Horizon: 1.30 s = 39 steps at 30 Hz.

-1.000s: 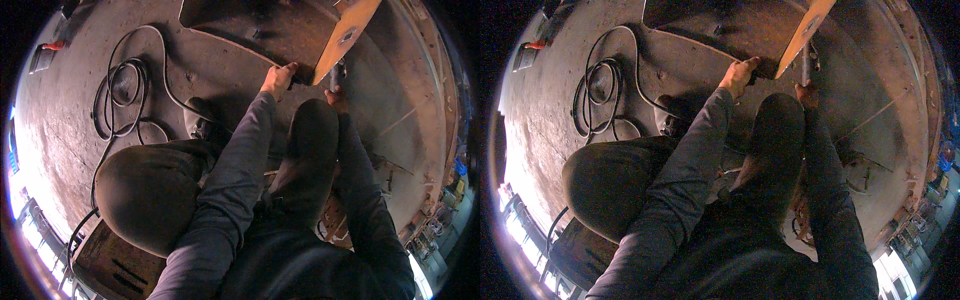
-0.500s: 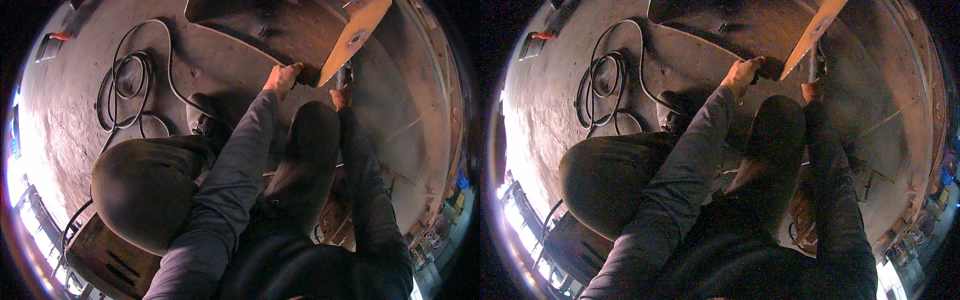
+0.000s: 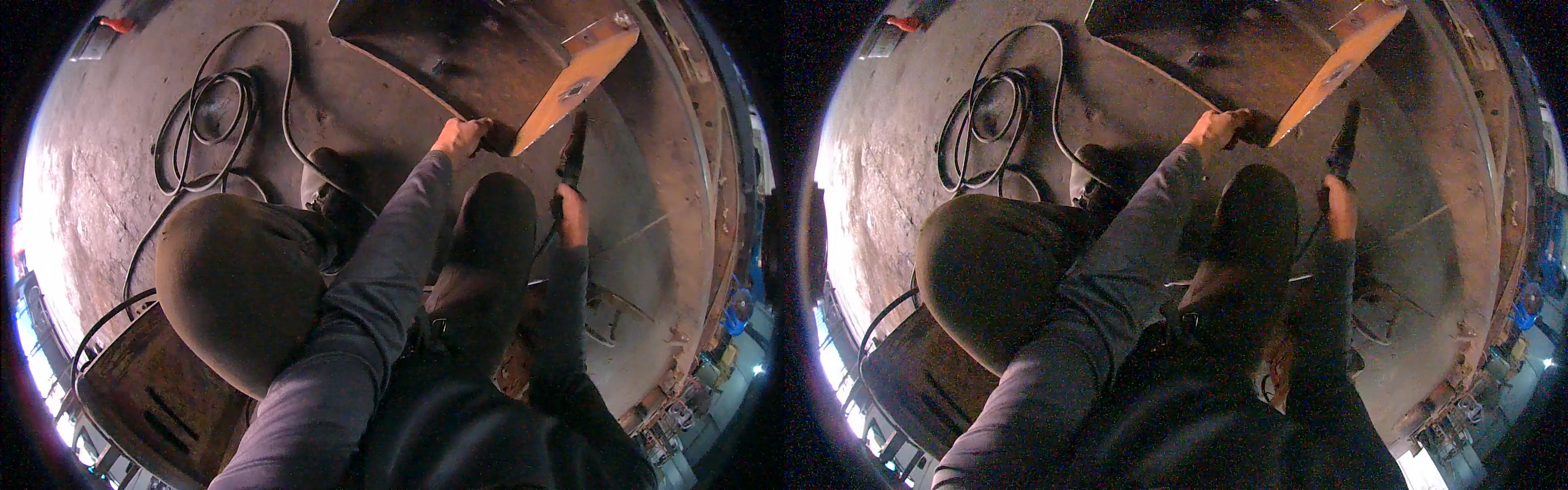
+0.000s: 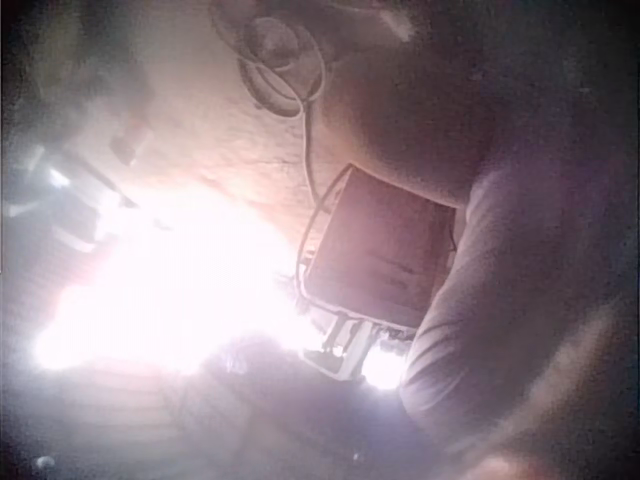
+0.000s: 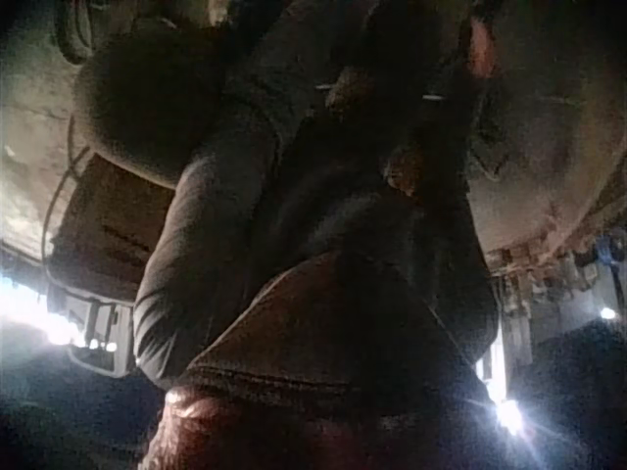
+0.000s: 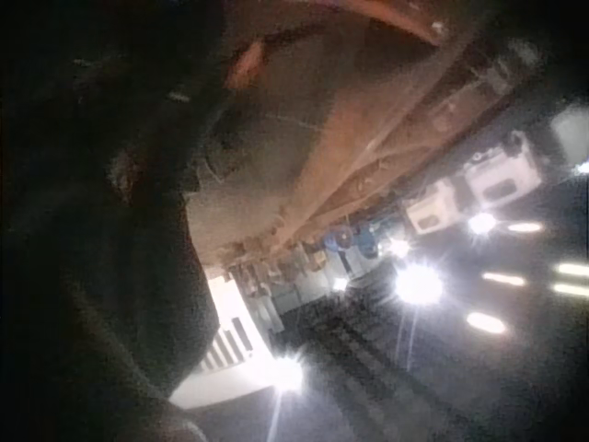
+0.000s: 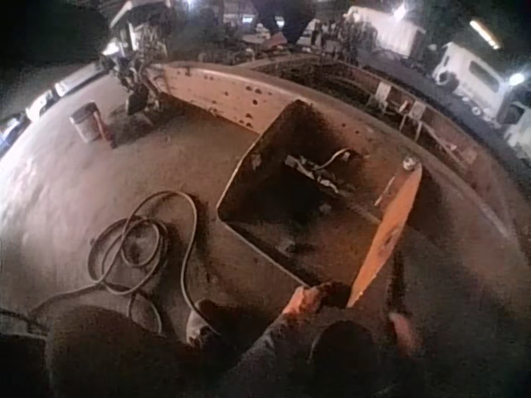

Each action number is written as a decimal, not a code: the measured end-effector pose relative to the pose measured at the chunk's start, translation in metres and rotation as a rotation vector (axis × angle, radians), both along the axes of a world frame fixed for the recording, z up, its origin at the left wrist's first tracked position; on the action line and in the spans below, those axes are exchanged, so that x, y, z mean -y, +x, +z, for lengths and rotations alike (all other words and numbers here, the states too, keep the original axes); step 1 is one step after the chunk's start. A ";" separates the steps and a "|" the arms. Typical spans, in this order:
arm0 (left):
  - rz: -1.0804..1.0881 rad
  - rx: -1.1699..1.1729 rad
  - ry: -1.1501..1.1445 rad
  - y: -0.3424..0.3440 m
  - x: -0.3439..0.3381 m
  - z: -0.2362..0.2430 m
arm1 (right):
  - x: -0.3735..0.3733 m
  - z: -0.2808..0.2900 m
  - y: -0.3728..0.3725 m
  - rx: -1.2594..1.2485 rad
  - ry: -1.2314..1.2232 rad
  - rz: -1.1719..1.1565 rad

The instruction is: The person positions a metal frame on the floor, then uses a welding torch to join sections of the frame, producing bright sparks. After welding, the person uses a chipping hammer to remove slag from the welds.

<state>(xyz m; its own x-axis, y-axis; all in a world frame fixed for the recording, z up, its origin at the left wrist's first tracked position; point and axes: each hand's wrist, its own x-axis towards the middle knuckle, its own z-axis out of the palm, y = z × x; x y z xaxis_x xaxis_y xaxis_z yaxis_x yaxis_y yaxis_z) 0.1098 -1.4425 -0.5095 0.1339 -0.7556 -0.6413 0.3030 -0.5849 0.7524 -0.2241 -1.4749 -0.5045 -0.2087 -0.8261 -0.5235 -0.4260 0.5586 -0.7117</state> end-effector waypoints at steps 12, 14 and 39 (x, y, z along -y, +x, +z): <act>-0.144 0.012 -0.002 -0.001 -0.001 0.013 | -0.140 0.157 0.015 0.289 -0.249 -0.105; -0.141 -0.035 -0.010 0.009 0.005 -0.011 | -0.152 0.169 0.026 0.307 -0.307 -0.139; -0.165 0.068 0.018 0.008 0.006 -0.014 | -0.210 0.254 -0.015 -0.257 -0.119 0.497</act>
<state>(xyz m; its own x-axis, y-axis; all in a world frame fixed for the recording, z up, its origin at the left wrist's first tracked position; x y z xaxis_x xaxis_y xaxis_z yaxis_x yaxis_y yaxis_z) 0.1182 -1.4480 -0.5237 0.0526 -0.7596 -0.6482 0.1504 -0.6357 0.7571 -0.2386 -1.2654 -0.2505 0.1118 -0.9076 -0.4046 -0.7845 0.1693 -0.5965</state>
